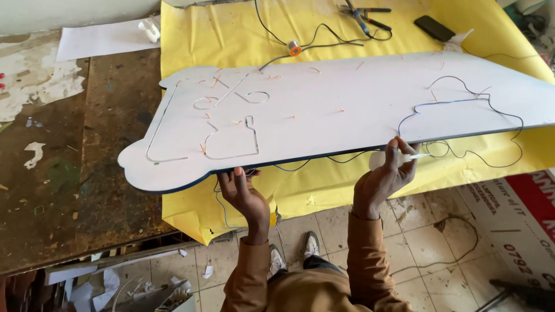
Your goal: Soldering electrical wires onto a sign board using a soldering iron
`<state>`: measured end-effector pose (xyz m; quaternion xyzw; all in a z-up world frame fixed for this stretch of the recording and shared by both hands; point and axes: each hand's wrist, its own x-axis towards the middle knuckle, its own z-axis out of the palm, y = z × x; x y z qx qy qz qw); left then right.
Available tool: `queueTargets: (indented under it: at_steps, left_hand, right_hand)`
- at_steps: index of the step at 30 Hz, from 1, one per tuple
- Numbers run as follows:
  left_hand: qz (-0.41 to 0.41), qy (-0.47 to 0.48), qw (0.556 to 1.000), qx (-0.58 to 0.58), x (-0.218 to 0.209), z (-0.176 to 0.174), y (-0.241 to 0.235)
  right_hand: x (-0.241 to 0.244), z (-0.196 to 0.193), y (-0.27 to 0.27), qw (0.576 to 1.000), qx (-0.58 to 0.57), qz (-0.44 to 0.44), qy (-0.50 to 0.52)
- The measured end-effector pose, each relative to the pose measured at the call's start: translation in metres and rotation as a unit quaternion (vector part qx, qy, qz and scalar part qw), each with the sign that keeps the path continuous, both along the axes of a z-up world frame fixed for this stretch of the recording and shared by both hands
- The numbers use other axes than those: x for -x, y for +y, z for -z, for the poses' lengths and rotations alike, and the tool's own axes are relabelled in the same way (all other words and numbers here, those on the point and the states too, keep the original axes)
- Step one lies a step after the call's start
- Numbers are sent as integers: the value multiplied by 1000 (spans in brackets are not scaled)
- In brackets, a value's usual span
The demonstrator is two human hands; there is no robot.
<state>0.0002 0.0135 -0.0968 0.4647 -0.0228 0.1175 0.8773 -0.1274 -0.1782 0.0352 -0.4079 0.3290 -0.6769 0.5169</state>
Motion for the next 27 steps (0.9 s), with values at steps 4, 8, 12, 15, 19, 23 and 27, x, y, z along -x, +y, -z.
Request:
queueTargets:
  at_steps: [4, 8, 12, 15, 19, 23, 27]
  left_hand:
    - [7, 14, 1000, 3, 6, 9, 3]
    - [8, 14, 1000, 16, 0, 48, 6]
    - [-27, 41, 998, 37, 3, 40, 5]
    - [-50, 85, 993, 64, 12, 40, 7]
    - [-35, 105, 993, 44, 33, -33, 7]
    - [-55, 138, 988, 29, 40, -23, 4]
    - [-29, 156, 987, 6, 41, 30, 26]
  right_hand:
    - [6, 1, 7, 1000, -13, 1, 19]
    - [12, 10, 7, 1000, -5, -5, 14]
    - [7, 33, -5, 1000, -4, 11, 2]
    - [6, 38, 0, 1000, -16, 23, 14]
    - [12, 59, 1, 998, -26, 49, 21]
    - [18, 73, -6, 998, -22, 28, 56]
    - [33, 77, 14, 992, -55, 27, 112]
